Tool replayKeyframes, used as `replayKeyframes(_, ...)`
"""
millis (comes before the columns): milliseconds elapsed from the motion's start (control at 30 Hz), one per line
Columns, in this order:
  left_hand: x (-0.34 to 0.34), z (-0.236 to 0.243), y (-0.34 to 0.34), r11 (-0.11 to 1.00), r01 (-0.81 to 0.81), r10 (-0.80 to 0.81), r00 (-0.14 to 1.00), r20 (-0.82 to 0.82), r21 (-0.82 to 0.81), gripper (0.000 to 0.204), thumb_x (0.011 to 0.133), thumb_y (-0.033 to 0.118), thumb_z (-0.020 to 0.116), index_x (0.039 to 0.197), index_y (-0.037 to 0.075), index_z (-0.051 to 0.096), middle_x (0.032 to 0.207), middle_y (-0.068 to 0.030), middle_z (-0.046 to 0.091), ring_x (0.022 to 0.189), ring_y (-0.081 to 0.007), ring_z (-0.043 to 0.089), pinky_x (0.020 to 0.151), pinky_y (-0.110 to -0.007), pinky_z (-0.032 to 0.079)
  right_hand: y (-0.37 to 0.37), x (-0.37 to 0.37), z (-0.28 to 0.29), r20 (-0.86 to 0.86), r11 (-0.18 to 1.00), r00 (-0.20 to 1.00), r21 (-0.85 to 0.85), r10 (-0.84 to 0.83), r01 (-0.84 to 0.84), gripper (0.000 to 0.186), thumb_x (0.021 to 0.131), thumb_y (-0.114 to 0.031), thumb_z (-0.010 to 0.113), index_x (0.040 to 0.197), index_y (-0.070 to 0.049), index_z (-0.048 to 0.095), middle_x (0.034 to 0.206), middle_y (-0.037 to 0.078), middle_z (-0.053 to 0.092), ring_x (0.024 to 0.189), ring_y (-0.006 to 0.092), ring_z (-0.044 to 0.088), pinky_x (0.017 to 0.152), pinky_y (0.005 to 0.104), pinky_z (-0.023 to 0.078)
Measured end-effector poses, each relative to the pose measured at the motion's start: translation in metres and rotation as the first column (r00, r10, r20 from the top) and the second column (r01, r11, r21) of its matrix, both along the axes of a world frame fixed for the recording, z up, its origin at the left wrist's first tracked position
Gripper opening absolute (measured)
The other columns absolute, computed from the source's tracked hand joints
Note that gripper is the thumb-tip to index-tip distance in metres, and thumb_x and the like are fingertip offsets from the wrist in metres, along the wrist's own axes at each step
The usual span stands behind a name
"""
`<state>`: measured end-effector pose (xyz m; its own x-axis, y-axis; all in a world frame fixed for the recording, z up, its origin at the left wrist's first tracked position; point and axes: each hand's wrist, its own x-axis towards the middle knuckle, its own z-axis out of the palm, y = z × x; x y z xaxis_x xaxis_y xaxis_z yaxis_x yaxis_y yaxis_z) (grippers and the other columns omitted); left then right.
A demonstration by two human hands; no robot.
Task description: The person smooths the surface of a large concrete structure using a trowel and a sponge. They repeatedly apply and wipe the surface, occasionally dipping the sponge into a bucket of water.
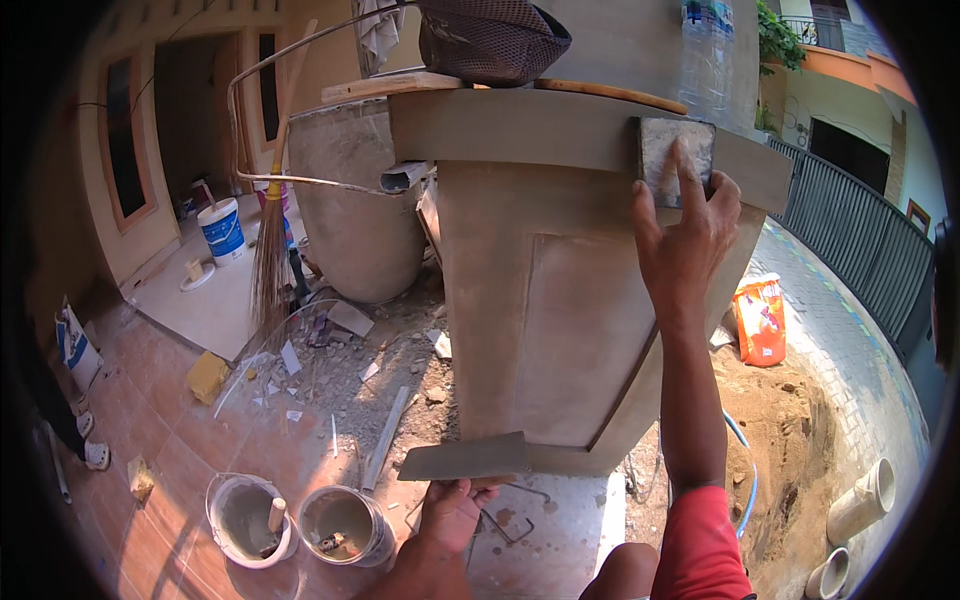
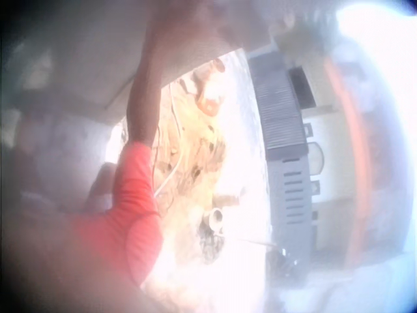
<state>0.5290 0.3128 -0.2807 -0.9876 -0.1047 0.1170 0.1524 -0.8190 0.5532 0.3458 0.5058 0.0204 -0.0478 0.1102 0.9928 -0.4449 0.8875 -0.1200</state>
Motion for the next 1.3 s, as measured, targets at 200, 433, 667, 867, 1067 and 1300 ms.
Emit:
replayKeyframes(200, 0.005, 0.002, -0.012, 1.000, -0.002, 0.002, 1.000, -0.007, 0.003, 0.028, 0.088, 0.022, 0.068, 0.113, 0.014, 0.059, 0.115, -0.0035, 0.063, 0.108, -0.0225, 0.061, 0.088, -0.041, 0.050, -0.081, 0.000, -0.001, -0.068, 0.993, 0.997, 0.117, 0.028, -0.020, 0.060, 0.072, -0.025, 0.075, 0.129, -0.019, 0.058, 0.112, 0.021, 0.047, 0.106, 0.0355, 0.046, 0.086, 0.0470, 0.034)
replayKeyframes(433, 0.011, 0.017, -0.022, 0.999, -0.027, 0.026, 0.999, 0.027, 0.038, 0.017, 0.088, 0.016, 0.067, 0.105, 0.015, 0.062, 0.111, -0.0044, 0.065, 0.106, -0.0238, 0.062, 0.087, -0.041, 0.049, -0.111, 0.023, 0.001, 0.011, 0.929, 0.964, 0.261, 0.267, -0.261, 0.056, 0.073, -0.021, 0.076, 0.127, -0.018, 0.061, 0.119, 0.020, 0.048, 0.112, 0.0344, 0.047, 0.091, 0.0457, 0.037)
replayKeyframes(667, 0.008, -0.005, -0.025, 1.000, 0.015, -0.014, 0.998, -0.056, 0.022, 0.034, 0.089, 0.022, 0.067, 0.119, 0.012, 0.054, 0.116, -0.0043, 0.062, 0.108, -0.0220, 0.061, 0.086, -0.040, 0.050, 0.077, 0.007, 0.013, -0.084, 0.982, 0.996, -0.189, -0.042, 0.025, 0.055, 0.079, -0.022, 0.076, 0.130, -0.011, 0.059, 0.110, 0.015, 0.055, 0.104, 0.0283, 0.053, 0.094, 0.0391, 0.041)
replayKeyframes(867, 0.012, 0.006, -0.017, 0.999, 0.016, -0.015, 1.000, -0.022, 0.040, 0.034, 0.088, 0.020, 0.067, 0.118, 0.012, 0.054, 0.114, -0.0047, 0.062, 0.105, -0.0225, 0.061, 0.085, -0.040, 0.050, 0.031, -0.011, 0.001, -0.023, 0.990, 0.994, -0.095, -0.105, 0.103, 0.054, 0.080, -0.026, 0.074, 0.130, -0.013, 0.059, 0.107, 0.020, 0.053, 0.103, 0.0349, 0.054, 0.089, 0.0427, 0.043)
replayKeyframes(1067, 0.008, 0.002, -0.011, 0.999, 0.024, -0.023, 0.999, -0.026, 0.041, 0.032, 0.087, 0.019, 0.068, 0.115, 0.012, 0.056, 0.114, -0.0046, 0.062, 0.105, -0.0236, 0.061, 0.085, -0.040, 0.051, -0.076, 0.004, 0.000, -0.025, 0.986, 1.000, 0.168, -0.003, 0.008, 0.059, 0.074, -0.026, 0.075, 0.130, -0.019, 0.056, 0.119, 0.022, 0.046, 0.111, 0.0364, 0.045, 0.091, 0.0491, 0.034)
replayKeyframes(1300, 0.016, 0.007, -0.020, 1.000, -0.017, 0.016, 1.000, -0.025, -0.018, 0.034, 0.088, 0.021, 0.067, 0.119, 0.011, 0.055, 0.116, -0.0071, 0.064, 0.106, -0.0268, 0.063, 0.086, -0.040, 0.053, -0.093, 0.003, 0.007, -0.069, 0.953, 0.989, 0.284, 0.127, -0.103, 0.064, 0.067, -0.022, 0.075, 0.128, -0.021, 0.056, 0.119, 0.020, 0.045, 0.108, 0.0347, 0.045, 0.087, 0.0465, 0.034)
